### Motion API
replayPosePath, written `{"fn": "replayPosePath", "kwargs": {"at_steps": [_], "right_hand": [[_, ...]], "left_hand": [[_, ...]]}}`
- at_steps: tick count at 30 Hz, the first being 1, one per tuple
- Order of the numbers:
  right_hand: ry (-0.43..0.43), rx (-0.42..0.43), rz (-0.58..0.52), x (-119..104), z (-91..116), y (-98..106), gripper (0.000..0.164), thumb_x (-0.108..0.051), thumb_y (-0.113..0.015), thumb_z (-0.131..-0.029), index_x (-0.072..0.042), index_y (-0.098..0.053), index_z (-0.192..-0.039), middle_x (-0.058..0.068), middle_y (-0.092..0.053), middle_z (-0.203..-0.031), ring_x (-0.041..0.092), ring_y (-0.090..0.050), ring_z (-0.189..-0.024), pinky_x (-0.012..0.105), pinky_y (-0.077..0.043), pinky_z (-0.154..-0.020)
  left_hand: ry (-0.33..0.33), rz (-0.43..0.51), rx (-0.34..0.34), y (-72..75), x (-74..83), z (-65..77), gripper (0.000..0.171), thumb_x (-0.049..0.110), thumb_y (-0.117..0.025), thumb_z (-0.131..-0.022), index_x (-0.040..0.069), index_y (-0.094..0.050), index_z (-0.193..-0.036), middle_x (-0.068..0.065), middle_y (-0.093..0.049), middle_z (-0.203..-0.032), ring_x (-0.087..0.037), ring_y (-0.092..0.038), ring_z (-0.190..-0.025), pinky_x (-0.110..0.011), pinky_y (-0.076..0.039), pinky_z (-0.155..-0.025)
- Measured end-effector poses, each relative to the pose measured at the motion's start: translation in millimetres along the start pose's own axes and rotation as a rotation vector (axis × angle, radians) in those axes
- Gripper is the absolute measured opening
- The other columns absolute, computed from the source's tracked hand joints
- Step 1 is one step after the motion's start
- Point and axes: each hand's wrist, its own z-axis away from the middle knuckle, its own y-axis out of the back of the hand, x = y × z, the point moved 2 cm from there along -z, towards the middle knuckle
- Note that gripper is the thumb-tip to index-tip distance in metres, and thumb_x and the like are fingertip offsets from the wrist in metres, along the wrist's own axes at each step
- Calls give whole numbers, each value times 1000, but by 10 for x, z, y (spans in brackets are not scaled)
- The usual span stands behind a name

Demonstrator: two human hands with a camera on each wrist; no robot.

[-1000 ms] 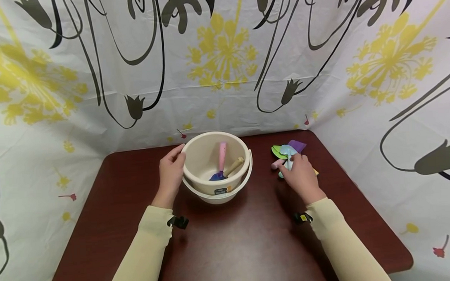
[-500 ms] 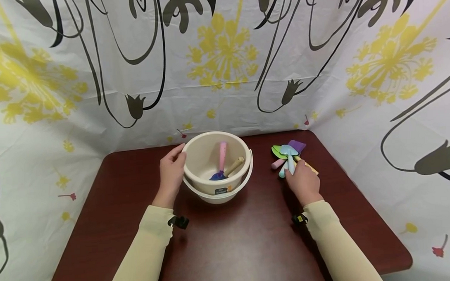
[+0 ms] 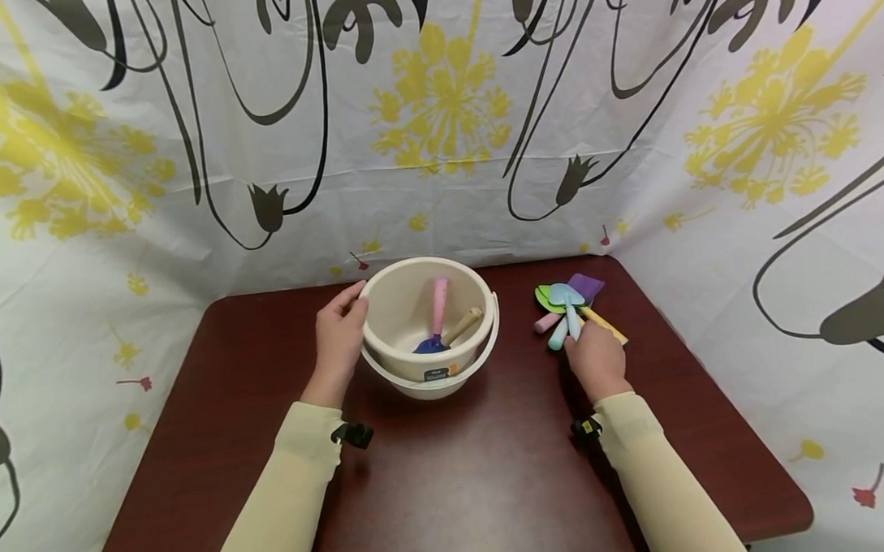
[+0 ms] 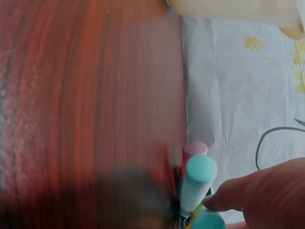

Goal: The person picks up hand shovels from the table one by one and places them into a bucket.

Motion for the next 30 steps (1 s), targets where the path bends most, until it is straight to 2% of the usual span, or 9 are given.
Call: {"fn": "replayPosePath", "kwargs": {"at_steps": [6,10,17,24,30], "right_hand": [[-12,28,-48,17,-5,15,26,-18,-67,-104,5,-65,-93,26,-69,-86,48,-68,-80,63,-54,-70],[-13,46,-77,42,-15,32,24,-17,-68,-104,4,-67,-93,23,-69,-85,46,-67,-80,62,-53,-73],[-51,55,-151,86,1,81,30,-17,-66,-104,9,-71,-118,30,-73,-106,48,-66,-91,64,-52,-87],[-75,91,-198,139,30,119,32,-18,-65,-106,6,-72,-126,31,-73,-111,49,-68,-92,61,-57,-80],[-76,107,-208,176,34,153,37,-17,-64,-107,7,-70,-135,33,-73,-119,51,-68,-98,62,-58,-84]], "left_hand": [[-8,20,4,9,1,0,36,22,-65,-109,17,-77,-143,-25,-71,-118,-43,-69,-106,-20,-59,-75],[-6,21,-1,12,-11,-7,37,22,-65,-110,17,-77,-144,-23,-72,-121,-41,-70,-108,-20,-59,-77],[9,2,-7,23,-29,-9,38,24,-65,-110,17,-76,-145,-15,-74,-132,-34,-72,-115,-22,-61,-83],[4,3,-7,27,-46,-12,37,24,-66,-110,17,-76,-145,-14,-74,-135,-34,-72,-117,-23,-61,-85],[8,7,-12,13,-40,-9,37,25,-66,-110,18,-76,-145,-15,-74,-132,-34,-72,-115,-27,-62,-87]]}}
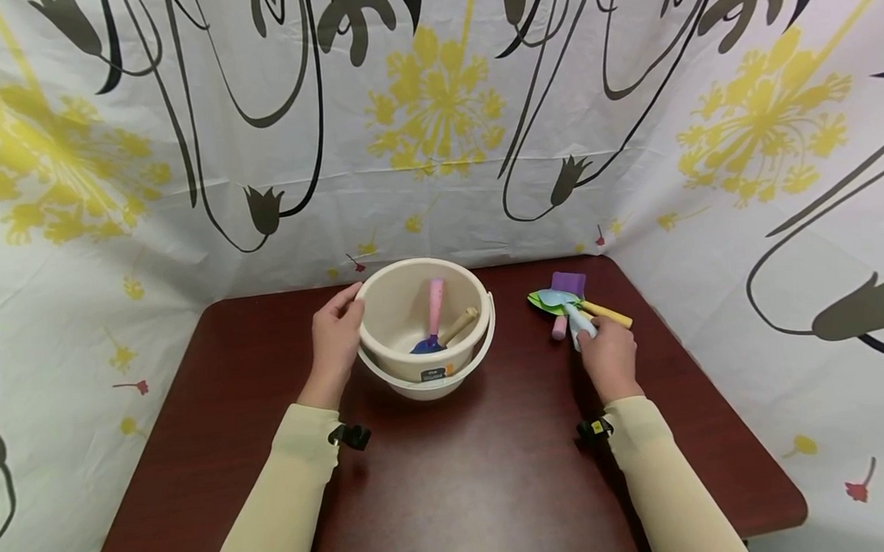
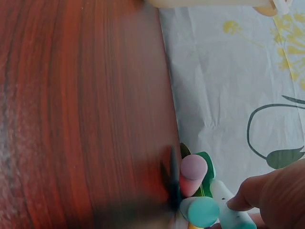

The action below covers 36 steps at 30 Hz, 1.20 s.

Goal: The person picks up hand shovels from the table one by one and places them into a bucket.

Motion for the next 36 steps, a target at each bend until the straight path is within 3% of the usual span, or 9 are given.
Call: {"fn": "replayPosePath", "kwargs": {"at_steps": [5,15,24,28,36], "right_hand": [[4,18,6,-12,1,30,38,-16,-64,-107,7,-70,-136,34,-72,-123,53,-68,-102,65,-57,-87],[65,97,-14,-22,22,43,36,-13,-65,-107,8,-72,-136,35,-73,-123,56,-69,-103,67,-56,-89],[130,182,-72,-22,12,59,31,-8,-68,-108,6,-76,-135,32,-75,-124,55,-69,-111,68,-56,-94],[139,215,-101,-26,6,63,30,-7,-70,-107,5,-77,-133,30,-76,-123,55,-69,-112,67,-56,-94],[167,273,-188,-46,12,101,30,-6,-74,-105,7,-77,-132,30,-75,-128,52,-69,-119,66,-55,-99]], "left_hand": [[-3,2,3,0,24,10,36,24,-66,-110,17,-77,-144,-15,-74,-132,-34,-72,-114,-33,-63,-90],[-2,3,12,-11,23,16,37,22,-66,-109,14,-76,-144,-17,-73,-127,-33,-72,-110,-21,-60,-80],[-10,9,14,-10,9,-5,38,20,-65,-108,13,-76,-144,-17,-74,-127,-34,-72,-112,-43,-63,-96],[-10,10,16,-11,17,-7,38,21,-65,-108,12,-76,-144,-18,-74,-126,-35,-72,-112,-46,-62,-98],[-11,9,16,-9,11,-2,37,22,-66,-109,14,-76,-144,-20,-73,-124,-36,-71,-110,-24,-61,-82]]}}
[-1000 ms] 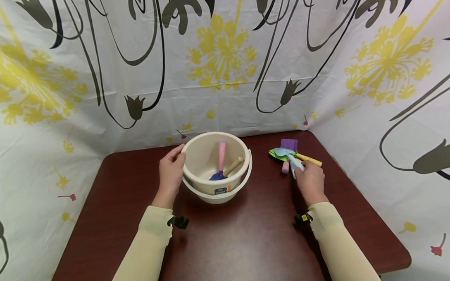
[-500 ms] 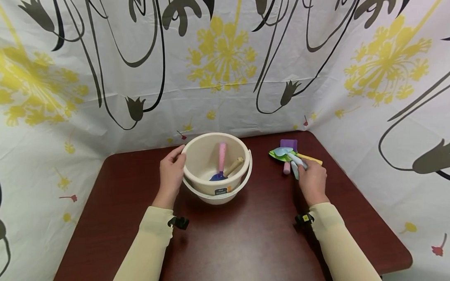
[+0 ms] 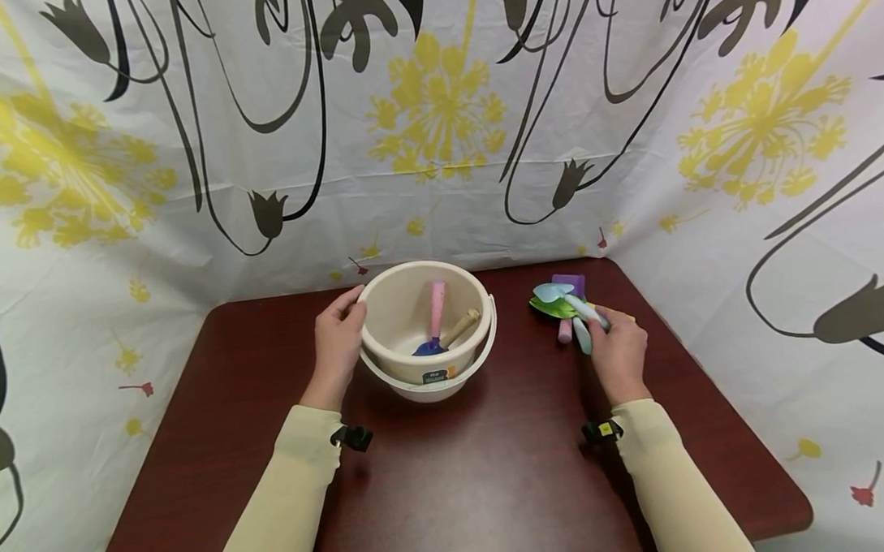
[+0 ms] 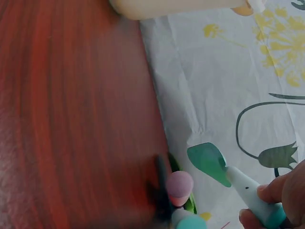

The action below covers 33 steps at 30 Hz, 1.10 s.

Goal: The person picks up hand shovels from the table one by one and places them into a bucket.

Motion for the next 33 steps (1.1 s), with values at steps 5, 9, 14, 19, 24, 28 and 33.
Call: {"fn": "replayPosePath", "kwargs": {"at_steps": [5,9,14,19,24,28,33], "right_hand": [[-55,-26,-59,-70,-19,62,32,-13,-74,-106,1,-78,-134,25,-77,-127,41,-72,-114,44,-58,-84],[-89,-38,-94,-130,-51,101,32,-19,-76,-107,-5,-80,-135,19,-79,-126,29,-71,-106,20,-48,-75],[-102,-65,-156,-243,-87,152,32,-23,-76,-107,-8,-81,-135,15,-80,-124,16,-67,-90,14,-45,-64],[-77,-82,-207,-405,-110,218,32,-26,-77,-107,-10,-81,-135,14,-80,-121,6,-55,-66,18,-40,-55],[-28,-74,-238,-587,-136,272,31,-29,-75,-108,-15,-82,-136,16,-78,-105,7,-40,-52,22,-35,-51],[4,-73,-280,-744,-145,320,30,-30,-76,-107,-18,-83,-134,17,-67,-82,7,-37,-47,23,-32,-47],[44,-81,-298,-955,-143,368,28,-30,-77,-107,-19,-83,-132,11,-62,-78,9,-35,-48,25,-29,-47]], "left_hand": [[-3,9,2,2,-10,-8,39,22,-67,-108,11,-76,-144,-21,-73,-122,-38,-71,-109,-25,-62,-81],[1,14,5,7,-11,-9,38,22,-67,-108,12,-76,-143,-22,-72,-119,-39,-70,-108,-21,-60,-77],[4,11,0,16,-17,-13,39,22,-66,-108,12,-76,-144,-20,-73,-121,-38,-72,-109,-23,-61,-79],[3,3,-5,18,-20,-19,37,22,-66,-108,16,-77,-143,-20,-74,-122,-36,-73,-110,-34,-64,-88],[5,5,-8,18,-12,-14,37,23,-66,-108,17,-77,-143,-20,-73,-120,-36,-73,-109,-36,-64,-88],[3,-5,-7,16,-5,-13,39,22,-66,-108,14,-75,-145,-20,-73,-121,-37,-73,-110,-25,-62,-80],[4,-16,-5,17,4,-10,38,21,-65,-108,15,-76,-144,-20,-74,-121,-37,-73,-109,-25,-62,-80]]}}
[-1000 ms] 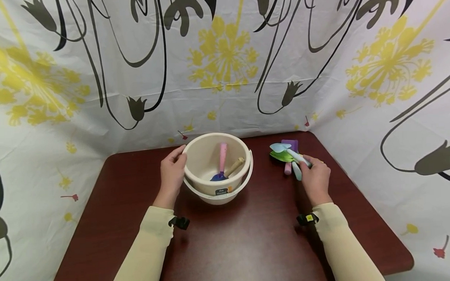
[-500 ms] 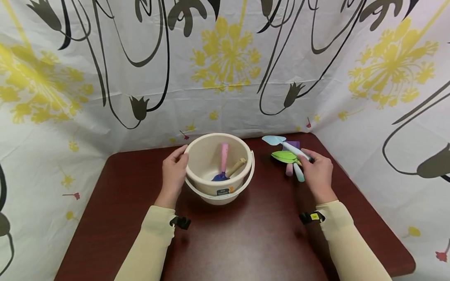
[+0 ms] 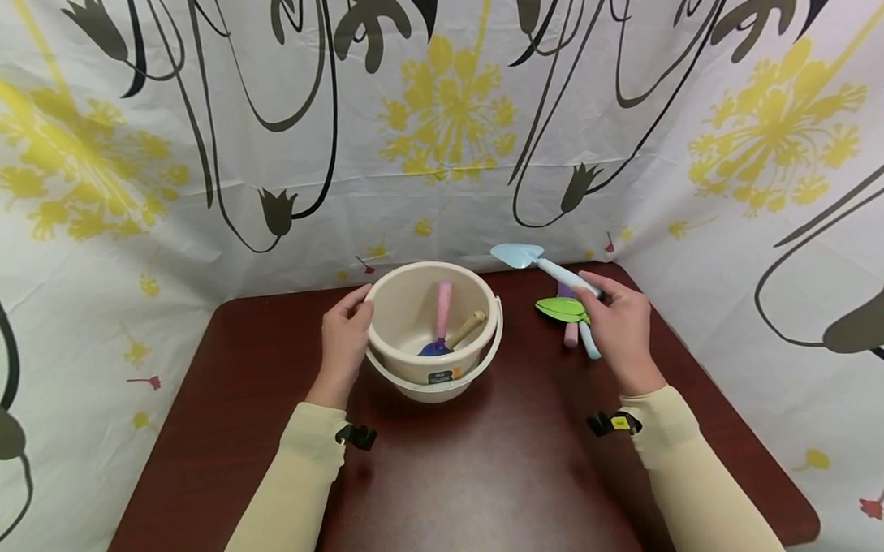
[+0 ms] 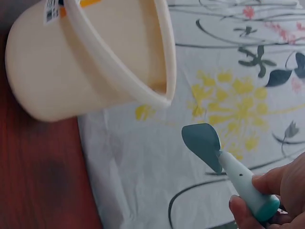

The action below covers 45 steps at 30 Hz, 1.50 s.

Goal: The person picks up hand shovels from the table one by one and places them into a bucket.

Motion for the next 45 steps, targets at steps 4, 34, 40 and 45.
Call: {"fn": "replayPosePath", "kwargs": {"at_steps": [4,34,40,45], "right_hand": [[37,-24,-26,-176,14,-27,28,-28,-78,-107,-19,-84,-132,13,-69,-86,10,-35,-50,26,-28,-47],[300,-448,88,-799,38,-682,25,-12,-80,-104,-5,-83,-127,8,-81,-116,21,-52,-67,30,-42,-59],[303,-511,80,-853,27,-790,24,-9,-80,-103,-3,-83,-126,11,-80,-122,23,-63,-87,35,-51,-71],[299,-560,81,-899,13,-864,23,-9,-80,-103,-3,-83,-125,11,-80,-122,23,-68,-96,39,-57,-79]], "left_hand": [[0,-6,-2,-6,3,1,39,22,-65,-108,15,-76,-144,-17,-75,-125,-34,-74,-111,-36,-64,-89],[-17,16,0,-15,-2,21,38,20,-64,-109,14,-76,-144,-19,-74,-122,-32,-74,-109,-23,-62,-81],[-18,20,-4,-8,-7,19,38,22,-65,-109,14,-75,-145,-17,-74,-127,-32,-73,-116,-26,-62,-85],[-16,14,-4,-8,-10,22,38,22,-65,-110,15,-75,-145,-15,-74,-129,-31,-73,-118,-24,-61,-85]]}}
